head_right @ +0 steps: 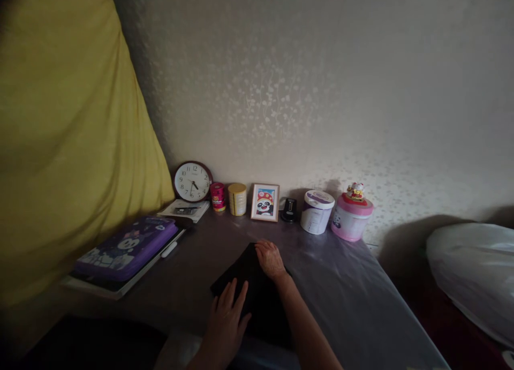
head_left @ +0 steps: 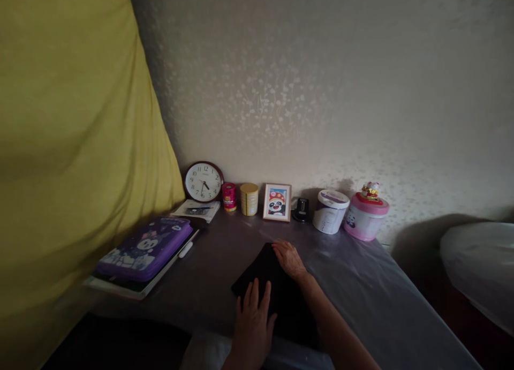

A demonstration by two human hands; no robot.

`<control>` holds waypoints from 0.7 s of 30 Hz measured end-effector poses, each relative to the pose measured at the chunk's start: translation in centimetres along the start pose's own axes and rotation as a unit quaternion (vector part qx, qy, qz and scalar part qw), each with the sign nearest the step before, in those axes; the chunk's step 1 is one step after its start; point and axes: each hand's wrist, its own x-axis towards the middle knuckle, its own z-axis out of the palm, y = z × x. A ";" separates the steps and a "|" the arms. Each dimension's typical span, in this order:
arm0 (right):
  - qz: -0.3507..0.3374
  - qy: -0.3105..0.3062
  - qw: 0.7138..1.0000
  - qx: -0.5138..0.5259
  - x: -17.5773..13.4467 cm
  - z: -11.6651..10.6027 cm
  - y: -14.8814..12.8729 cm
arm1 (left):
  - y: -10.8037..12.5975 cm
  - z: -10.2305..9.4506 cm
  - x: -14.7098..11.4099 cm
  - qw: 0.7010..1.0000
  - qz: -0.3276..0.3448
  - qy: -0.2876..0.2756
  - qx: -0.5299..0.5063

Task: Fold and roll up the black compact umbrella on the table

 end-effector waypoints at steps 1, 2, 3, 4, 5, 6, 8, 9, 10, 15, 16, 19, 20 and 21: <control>0.014 0.000 1.000 -0.003 0.3 -0.1 0.4 | 0.1 -0.3 0.0 1.000 -0.008 -0.013 0.002; 0.025 0.003 1.000 -0.005 0.6 -0.3 0.6 | 0.1 -0.6 0.1 1.000 -0.015 -0.025 0.004; 0.035 0.008 0.999 -0.008 0.7 -0.6 0.8 | 0.2 -0.9 0.1 0.999 -0.020 -0.034 0.006; 0.044 0.015 0.999 -0.011 0.7 -0.9 0.8 | 0.3 -1.1 0.2 0.999 -0.023 -0.039 0.010; 0.052 0.025 0.998 -0.015 0.5 -1.3 0.6 | 0.3 -1.1 0.2 0.999 -0.022 -0.039 0.012; 0.053 0.037 0.998 -0.016 0.1 -1.6 0.3 | 0.3 -1.2 0.2 0.999 -0.019 -0.037 0.014; 0.020 0.055 0.998 0.002 -1.0 -1.9 -0.6 | 0.3 -1.1 0.1 0.999 -0.014 -0.032 0.016; -0.018 0.056 0.998 0.023 -1.6 -1.9 -1.1 | 0.3 -1.0 0.0 0.999 -0.012 -0.030 0.017; -0.057 0.047 0.996 0.045 -2.1 -1.8 -1.5 | 0.2 -0.9 0.0 0.999 -0.010 -0.028 0.019; -0.058 0.030 0.995 0.080 -2.4 -0.3 -1.7 | 0.2 -1.0 0.1 0.999 -0.006 -0.035 0.022; -0.016 0.038 0.996 0.084 -2.0 -0.1 -1.3 | 0.3 -1.1 0.2 0.999 -0.005 -0.038 0.021; 0.113 0.060 0.987 0.096 -1.0 -0.2 0.3 | 0.3 -1.1 0.3 0.999 -0.004 -0.040 0.021; 0.146 0.066 0.982 0.097 -0.9 -0.4 1.0 | 0.3 -1.1 0.3 0.999 -0.006 -0.037 0.022; 0.173 0.072 0.978 0.097 -1.1 -0.7 1.7 | 0.3 -1.1 0.3 0.999 -0.007 -0.035 0.022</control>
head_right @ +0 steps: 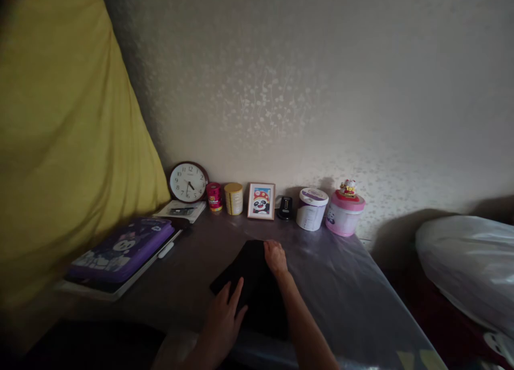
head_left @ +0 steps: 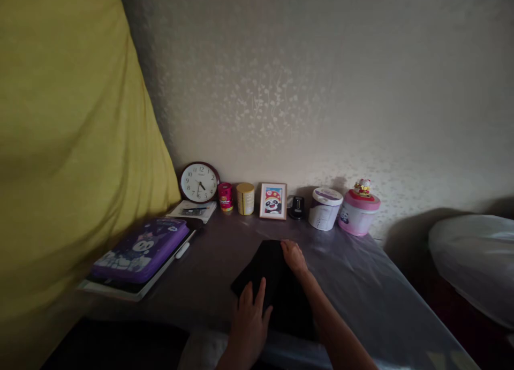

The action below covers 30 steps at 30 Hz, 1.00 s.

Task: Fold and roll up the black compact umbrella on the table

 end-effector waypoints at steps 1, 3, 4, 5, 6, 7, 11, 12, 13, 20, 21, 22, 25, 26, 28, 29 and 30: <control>0.023 0.009 1.000 0.000 -0.1 -0.5 0.7 | 0.0 0.0 0.0 1.000 -0.002 0.003 0.000; 0.068 0.026 0.997 0.003 -1.0 -1.7 2.1 | -0.1 0.2 0.0 1.000 0.000 0.012 -0.004; 0.087 0.035 0.996 0.005 -1.6 -2.3 2.8 | -0.1 0.3 -0.1 1.000 0.001 0.018 -0.005; 0.104 0.043 0.994 0.008 -2.3 -2.8 3.4 | -0.2 0.4 -0.1 1.000 0.003 0.024 -0.005; 0.117 0.048 0.992 0.011 -2.9 -3.3 3.9 | -0.2 0.5 -0.1 1.000 0.006 0.027 -0.006; 0.127 0.051 0.990 0.015 -3.6 -3.6 4.2 | -0.3 0.5 -0.2 0.999 0.009 0.031 -0.005; 0.146 0.049 0.987 0.034 -5.4 -3.8 4.8 | -0.4 0.6 -0.3 0.999 0.016 0.033 -0.007; 0.149 0.049 0.987 0.038 -5.7 -3.7 4.8 | -0.4 0.5 -0.3 0.999 0.015 0.033 -0.009; 0.150 0.050 0.986 0.042 -5.9 -3.6 4.8 | -0.3 0.4 -0.3 0.999 0.014 0.032 -0.011; 0.147 0.051 0.987 0.046 -6.6 -3.2 4.6 | -0.2 -0.6 -0.5 0.999 0.014 0.005 -0.031; 0.144 0.050 0.987 0.043 -6.7 -3.2 4.5 | -0.1 -0.9 -0.6 0.999 0.015 0.002 -0.028; 0.141 0.049 0.988 0.040 -6.8 -3.2 4.5 | 0.0 -1.2 -0.6 1.000 0.015 0.000 -0.022; 0.139 0.047 0.989 0.032 -6.9 -3.2 4.5 | 0.3 -2.2 -0.7 1.000 0.003 -0.010 0.005; 0.137 0.045 0.989 0.032 -6.9 -3.2 4.5 | 0.4 -2.4 -0.7 1.000 -0.003 -0.016 0.014; 0.137 0.042 0.989 0.032 -6.9 -3.2 4.5 | 0.5 -2.8 -0.7 0.999 -0.013 -0.022 0.027; 0.138 0.042 0.989 0.033 -6.9 -3.2 4.5 | 0.5 -2.9 -0.7 0.999 -0.014 -0.022 0.032; 0.141 0.044 0.988 0.034 -6.8 -3.2 4.5 | 0.5 -2.9 -0.6 0.999 -0.014 -0.022 0.035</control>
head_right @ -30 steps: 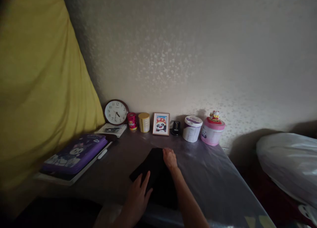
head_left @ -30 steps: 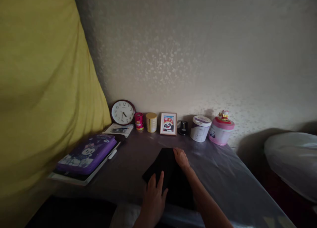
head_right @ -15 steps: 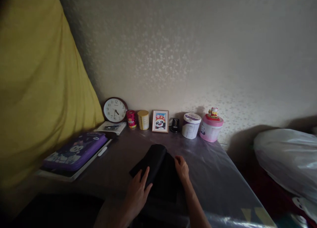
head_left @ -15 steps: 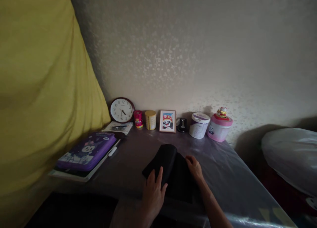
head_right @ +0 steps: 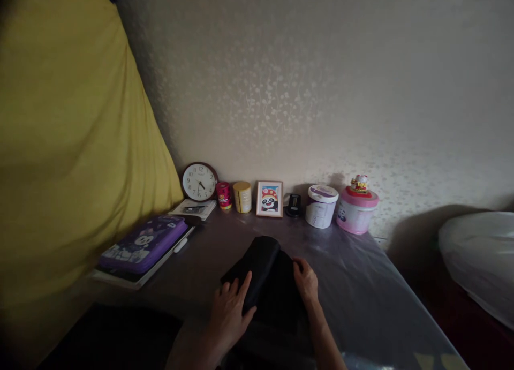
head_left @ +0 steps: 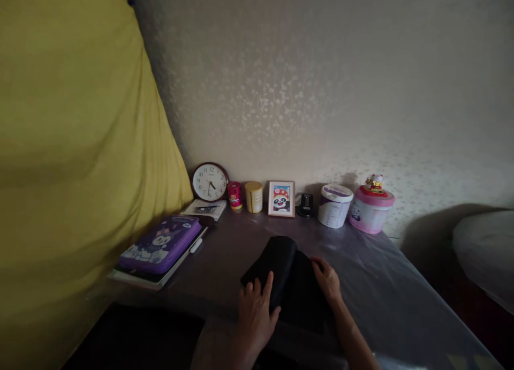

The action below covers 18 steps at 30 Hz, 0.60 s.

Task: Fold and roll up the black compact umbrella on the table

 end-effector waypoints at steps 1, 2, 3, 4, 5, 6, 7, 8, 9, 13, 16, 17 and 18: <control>0.006 0.003 1.000 0.003 0.0 0.0 -0.1 | -0.1 0.0 0.0 1.000 0.000 0.000 0.002; 0.011 0.006 1.000 0.009 0.0 -0.1 -0.1 | -0.1 0.1 0.1 1.000 0.000 -0.001 0.002; 0.014 0.011 1.000 0.017 0.0 -0.2 -0.2 | -0.2 0.1 0.1 1.000 0.000 -0.003 0.001; 0.016 0.016 0.999 0.028 -0.1 -0.2 -0.3 | -0.2 0.2 0.1 1.000 0.000 -0.004 0.000; 0.018 0.021 0.999 0.040 -0.1 -0.3 -0.4 | -0.2 0.3 0.1 1.000 0.000 -0.004 -0.001; 0.018 0.026 0.998 0.055 -0.1 -0.4 -0.4 | -0.2 0.4 0.1 1.000 -0.001 -0.005 -0.002; 0.018 0.031 0.997 0.071 -0.2 -0.5 -0.4 | -0.2 0.4 0.1 1.000 -0.003 -0.007 -0.002; 0.019 0.034 0.995 0.089 -0.2 -0.6 -0.5 | -0.1 0.4 0.1 1.000 -0.007 -0.010 -0.002; 0.020 0.037 0.993 0.107 -0.3 -0.7 -0.5 | -0.1 0.4 0.1 1.000 -0.012 -0.015 -0.003; 0.010 0.037 0.985 0.168 -0.4 -0.7 -0.6 | 0.1 0.0 0.0 0.999 -0.019 -0.036 -0.024; 0.009 0.024 0.980 0.198 -0.6 -0.6 -0.8 | 0.1 -0.3 0.1 0.997 -0.009 -0.048 -0.058; 0.016 0.017 0.978 0.205 -0.6 -0.5 -0.8 | 0.1 -0.4 0.1 0.996 -0.007 -0.052 -0.067; 0.023 0.008 0.978 0.208 -0.6 -0.4 -0.9 | 0.0 -0.4 0.2 0.996 -0.006 -0.055 -0.073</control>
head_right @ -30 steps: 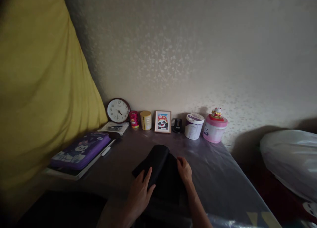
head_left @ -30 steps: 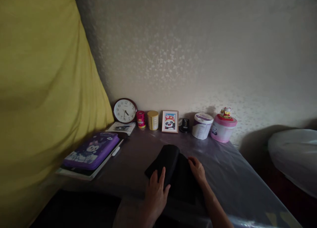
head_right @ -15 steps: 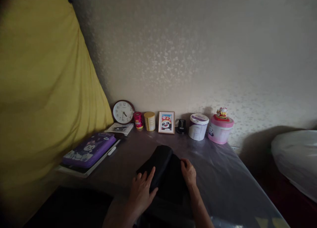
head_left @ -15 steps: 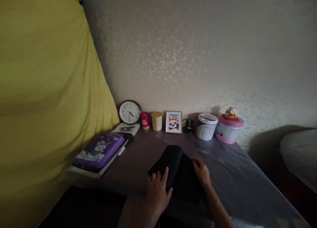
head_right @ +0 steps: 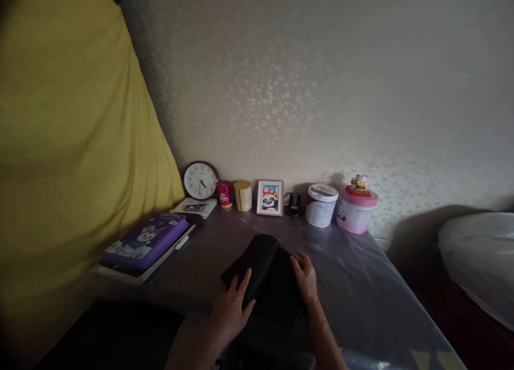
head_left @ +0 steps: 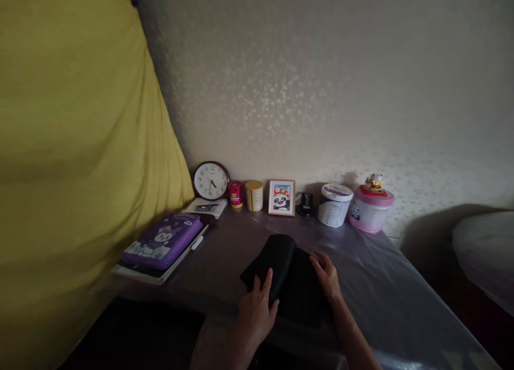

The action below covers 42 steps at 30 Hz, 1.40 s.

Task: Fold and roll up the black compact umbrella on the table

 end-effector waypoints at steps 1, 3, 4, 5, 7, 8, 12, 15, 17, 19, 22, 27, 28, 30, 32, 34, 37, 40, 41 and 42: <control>0.008 -0.007 1.000 -0.003 0.0 0.0 0.0 | 0.0 0.0 0.0 1.000 0.001 -0.001 -0.004; 0.016 -0.016 1.000 -0.016 0.1 0.0 0.0 | -0.1 0.0 0.1 1.000 0.000 -0.004 -0.014; 0.017 -0.019 0.999 -0.019 0.1 0.0 0.0 | -0.1 0.0 0.1 1.000 -0.002 -0.006 -0.018; 0.018 -0.024 0.999 -0.017 0.1 0.0 -0.1 | -0.1 0.0 0.2 1.000 -0.004 -0.009 -0.023; 0.032 -0.037 0.999 0.006 -0.1 0.0 -0.3 | -0.1 0.1 0.2 0.999 -0.009 -0.018 -0.032; 0.042 -0.047 0.998 0.023 -0.2 0.0 -0.5 | -0.2 0.1 0.2 0.999 -0.011 -0.022 -0.037; 0.071 -0.083 0.989 0.096 -0.7 0.1 -1.2 | -0.3 0.3 0.3 0.998 -0.016 -0.031 -0.053; 0.067 -0.084 0.989 0.102 -0.7 0.1 -1.4 | -0.4 0.5 0.4 0.997 -0.022 -0.035 -0.063; 0.070 -0.072 0.991 0.093 -0.5 0.1 -1.4 | -0.5 0.5 0.5 0.997 -0.024 -0.037 -0.069; 0.082 -0.067 0.990 0.091 -0.3 0.1 -1.4 | -0.6 0.5 0.5 0.996 -0.024 -0.037 -0.076; 0.090 -0.096 0.988 0.086 -0.3 0.3 -1.5 | -0.7 0.4 0.6 0.995 -0.023 -0.036 -0.086; 0.082 -0.115 0.987 0.072 -0.7 0.8 -2.1 | -0.8 0.3 0.8 0.994 -0.022 -0.029 -0.105; 0.082 -0.113 0.988 0.073 -0.7 0.9 -2.4 | -0.8 0.3 0.8 0.993 -0.021 -0.026 -0.109; 0.080 -0.110 0.987 0.080 -0.6 1.1 -3.3 | -0.8 0.1 0.7 0.992 -0.021 -0.023 -0.119; 0.071 -0.112 0.987 0.090 -0.3 1.3 -4.3 | -0.7 0.0 0.7 0.991 -0.022 -0.022 -0.129; 0.058 -0.115 0.987 0.094 0.1 1.6 -5.2 | -0.5 -0.1 0.5 0.990 -0.026 -0.024 -0.138; 0.051 -0.117 0.988 0.087 0.6 2.5 -6.1 | -0.2 -0.1 0.3 0.988 -0.036 -0.030 -0.148; 0.054 -0.115 0.988 0.083 0.9 3.7 -6.4 | -0.1 -0.1 0.2 0.986 -0.039 -0.037 -0.156; 0.056 -0.115 0.988 0.083 1.0 4.2 -6.4 | -0.1 -0.2 0.2 0.986 -0.037 -0.040 -0.159; 0.059 -0.116 0.988 0.082 1.0 4.6 -6.3 | -0.2 -0.2 0.2 0.985 -0.034 -0.043 -0.163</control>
